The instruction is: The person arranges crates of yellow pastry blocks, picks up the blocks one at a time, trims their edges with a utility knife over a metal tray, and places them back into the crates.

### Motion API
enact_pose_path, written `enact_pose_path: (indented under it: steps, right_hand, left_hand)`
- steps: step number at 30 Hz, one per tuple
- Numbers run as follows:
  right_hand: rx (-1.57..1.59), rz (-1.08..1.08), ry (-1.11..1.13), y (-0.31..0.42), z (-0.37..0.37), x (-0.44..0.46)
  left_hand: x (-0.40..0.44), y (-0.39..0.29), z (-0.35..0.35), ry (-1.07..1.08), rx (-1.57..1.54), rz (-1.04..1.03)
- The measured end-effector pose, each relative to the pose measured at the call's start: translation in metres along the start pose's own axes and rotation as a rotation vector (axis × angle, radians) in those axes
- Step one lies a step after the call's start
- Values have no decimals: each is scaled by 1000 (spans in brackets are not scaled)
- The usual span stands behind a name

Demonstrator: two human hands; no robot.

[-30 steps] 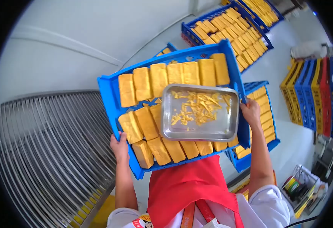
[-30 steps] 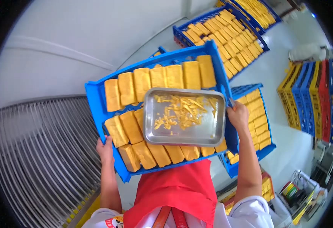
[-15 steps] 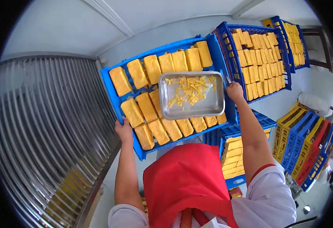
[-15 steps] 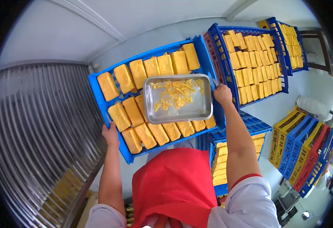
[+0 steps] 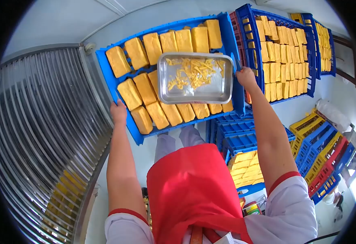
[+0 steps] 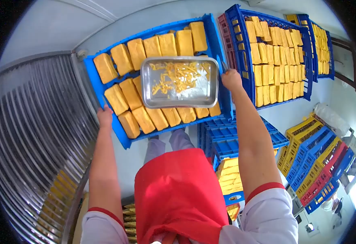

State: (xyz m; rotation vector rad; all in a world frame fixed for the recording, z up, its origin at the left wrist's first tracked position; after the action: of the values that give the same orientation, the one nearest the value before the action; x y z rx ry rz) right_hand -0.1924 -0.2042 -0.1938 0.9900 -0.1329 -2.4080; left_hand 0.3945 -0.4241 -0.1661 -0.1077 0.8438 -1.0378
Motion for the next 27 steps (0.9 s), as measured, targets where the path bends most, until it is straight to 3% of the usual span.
enact_pose_path:
  steps: [1,3,6,10,13,15,16,17,18,19,20,21,23,25,27]
  right_hand:
    - [-25,27,-31,6,3,5]
    - [-72,85,-81,23,7,9]
    - [-111,-6,-55,41,14,46]
    - [-146,-48,-38,33,5,35]
    - [-203,-99,-147,48,25,-26]
    - [-67,12,-301,44,12,-47]
    - [27,33,-219,57,14,-77]
    - [120,44,-139,75,13,-108]
    - [173,133,-272,68,-19,-120]
    - [228,93,-108,93,-8,-166]
    - [214,-3,58,97,-23,-194]
    - [258,70,86,113,-19,-232]
    - [283,176,-14,112,-35,-292]
    - [356,118,31,91,-25,-342]
    - [372,55,-10,54,-22,-384]
  left_hand:
    - [5,-2,0,-34,137,-25]
    - [18,-3,0,2,80,25]
    - [85,-23,-21,72,248,140]
    - [41,-57,-20,106,240,141]
    - [-42,-96,0,-143,668,112]
    - [-61,-116,-21,-273,724,-629]
    - [-64,-110,-37,-259,721,-659]
    - [-67,-99,-63,-45,558,-643]
    - [-75,-96,-93,184,397,-620]
    - [-86,-105,-110,245,398,-654]
    - [-86,-99,-127,489,83,-365]
    - [-86,-89,-151,718,-205,-37]
    - [-17,-51,-194,905,-213,26]
    - [-30,-86,-189,561,-430,239]
    - [-31,-101,-183,534,-413,220]
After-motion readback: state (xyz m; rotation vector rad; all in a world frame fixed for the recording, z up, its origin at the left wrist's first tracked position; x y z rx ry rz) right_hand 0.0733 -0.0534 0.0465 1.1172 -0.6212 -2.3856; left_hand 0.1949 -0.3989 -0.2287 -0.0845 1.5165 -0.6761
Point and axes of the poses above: each hand's wrist, its own x-axis towards the middle knuckle, its own z-axis out of the back of the hand, y = z × x, the point moved 7 cm from there along x, towards the middle knuckle, and after that the axes turned 1 degree about y, right-handed, at the moved point
